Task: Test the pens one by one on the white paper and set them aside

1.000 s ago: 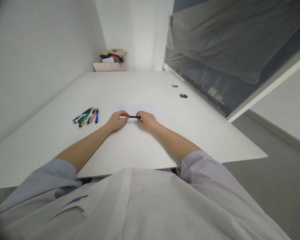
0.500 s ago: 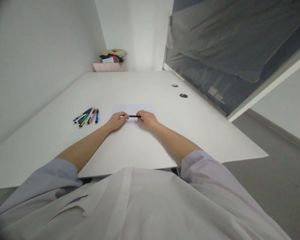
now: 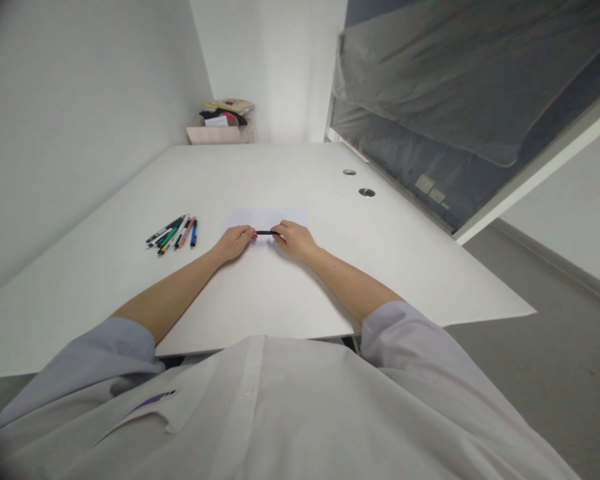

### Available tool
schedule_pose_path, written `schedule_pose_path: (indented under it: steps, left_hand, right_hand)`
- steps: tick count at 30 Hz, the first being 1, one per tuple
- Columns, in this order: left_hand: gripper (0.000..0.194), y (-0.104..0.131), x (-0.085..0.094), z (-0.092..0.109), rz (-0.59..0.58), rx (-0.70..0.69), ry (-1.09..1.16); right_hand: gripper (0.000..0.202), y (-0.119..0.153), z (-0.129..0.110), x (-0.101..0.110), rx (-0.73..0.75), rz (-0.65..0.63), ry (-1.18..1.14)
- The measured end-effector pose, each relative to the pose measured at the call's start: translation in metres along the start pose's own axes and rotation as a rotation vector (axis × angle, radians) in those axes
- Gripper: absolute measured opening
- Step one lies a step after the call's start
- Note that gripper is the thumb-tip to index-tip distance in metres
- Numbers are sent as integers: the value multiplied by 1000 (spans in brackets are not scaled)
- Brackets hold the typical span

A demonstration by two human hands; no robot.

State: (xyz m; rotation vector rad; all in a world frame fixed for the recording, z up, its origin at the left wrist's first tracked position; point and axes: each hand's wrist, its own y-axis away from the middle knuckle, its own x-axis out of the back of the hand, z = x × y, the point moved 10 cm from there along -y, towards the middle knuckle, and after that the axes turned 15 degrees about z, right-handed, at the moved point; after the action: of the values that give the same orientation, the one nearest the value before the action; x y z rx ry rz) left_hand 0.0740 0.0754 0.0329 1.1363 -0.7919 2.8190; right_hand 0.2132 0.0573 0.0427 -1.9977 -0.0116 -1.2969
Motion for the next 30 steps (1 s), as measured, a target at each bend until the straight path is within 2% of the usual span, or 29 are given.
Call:
schedule_pose_path:
  steps: [8,12,17,24,30]
  left_hand:
    - [24,4,8,11,56,-52,12]
    - [27,3,10,7,83,-25,7]
    - [39,1,1,3,6,-39,-69]
    - [22,4,4,11,33,-66,-26]
    - [26,4,6,11,70,-55,-20]
  right_hand:
    - [30,0,3,1,21,12,22]
    - [30,0,2,0,18,7,19]
    - [31,0,2,0,23,5,32]
    - [30,0,3,1,19,10,17]
    - [30,0,4,1,14,21,23]
